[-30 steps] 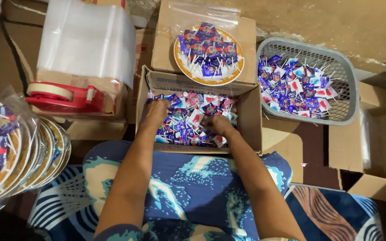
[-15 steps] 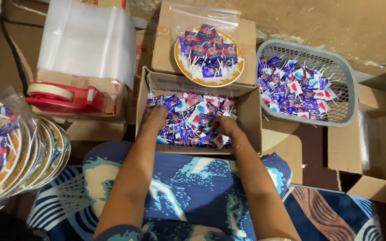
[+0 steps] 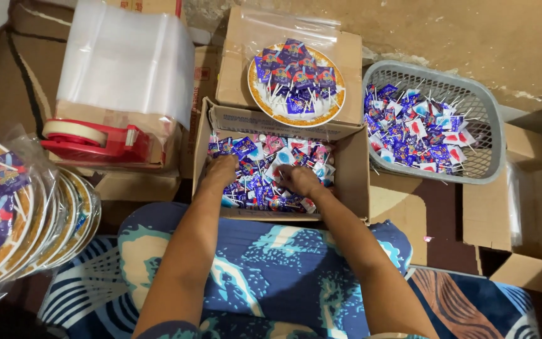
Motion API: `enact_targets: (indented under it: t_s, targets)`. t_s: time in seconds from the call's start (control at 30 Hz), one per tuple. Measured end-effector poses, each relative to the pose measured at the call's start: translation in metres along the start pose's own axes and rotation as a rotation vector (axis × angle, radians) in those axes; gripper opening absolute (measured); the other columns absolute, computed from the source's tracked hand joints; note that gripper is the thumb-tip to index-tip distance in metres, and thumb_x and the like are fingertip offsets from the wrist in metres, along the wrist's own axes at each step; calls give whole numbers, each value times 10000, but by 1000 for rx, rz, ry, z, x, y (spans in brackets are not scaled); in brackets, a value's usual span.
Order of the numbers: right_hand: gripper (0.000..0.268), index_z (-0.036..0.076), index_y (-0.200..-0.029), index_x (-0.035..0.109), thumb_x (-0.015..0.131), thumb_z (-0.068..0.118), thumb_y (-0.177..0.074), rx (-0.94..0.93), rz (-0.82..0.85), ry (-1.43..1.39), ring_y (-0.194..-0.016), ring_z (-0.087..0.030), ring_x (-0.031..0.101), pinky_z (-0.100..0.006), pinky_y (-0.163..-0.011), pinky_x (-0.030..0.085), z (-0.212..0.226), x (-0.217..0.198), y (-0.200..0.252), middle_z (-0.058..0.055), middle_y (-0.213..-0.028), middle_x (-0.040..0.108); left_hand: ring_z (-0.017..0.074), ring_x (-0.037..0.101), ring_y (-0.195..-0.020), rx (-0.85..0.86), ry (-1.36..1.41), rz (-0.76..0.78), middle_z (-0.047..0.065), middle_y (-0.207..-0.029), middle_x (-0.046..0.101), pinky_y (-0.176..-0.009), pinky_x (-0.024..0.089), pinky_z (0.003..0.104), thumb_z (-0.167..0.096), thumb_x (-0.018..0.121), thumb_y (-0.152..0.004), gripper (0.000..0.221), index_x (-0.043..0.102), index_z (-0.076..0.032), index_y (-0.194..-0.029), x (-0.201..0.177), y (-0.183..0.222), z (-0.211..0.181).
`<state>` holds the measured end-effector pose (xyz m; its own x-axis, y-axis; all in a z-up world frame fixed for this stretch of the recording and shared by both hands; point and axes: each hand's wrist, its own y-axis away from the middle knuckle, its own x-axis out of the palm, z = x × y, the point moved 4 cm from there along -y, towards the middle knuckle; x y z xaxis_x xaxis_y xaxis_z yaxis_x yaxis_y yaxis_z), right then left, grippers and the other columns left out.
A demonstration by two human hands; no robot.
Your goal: The person sorts lollipops from a basket and a plate into a cardboard box by hand.
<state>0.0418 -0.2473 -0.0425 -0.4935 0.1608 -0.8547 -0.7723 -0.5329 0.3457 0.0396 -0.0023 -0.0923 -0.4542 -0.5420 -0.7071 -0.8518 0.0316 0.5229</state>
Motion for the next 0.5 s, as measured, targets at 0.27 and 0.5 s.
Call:
enact_targets:
  t_s: [0.27,0.5]
  targets:
    - [133,305,-993,813,756,241,-891,80,-389,-340,-1076,-294,701,-430,-996,519,-74,5,-11,-26,-1010,774,448,629,-1241,29,2,-3,242,-1168,727,-1082,450,592,13,621,-852,278,744,-105,-1072,-7,7,-9]
    - [173,336,-902,824,727,315,-760,382,-125,90,-961,-287,760,-406,-874,625,-159,74,-48,-17,-894,796,437,631,-1241,21,8,-8,255,-1171,724,-1085,453,583,14,624,-852,265,744,-82,-1068,-6,8,-4]
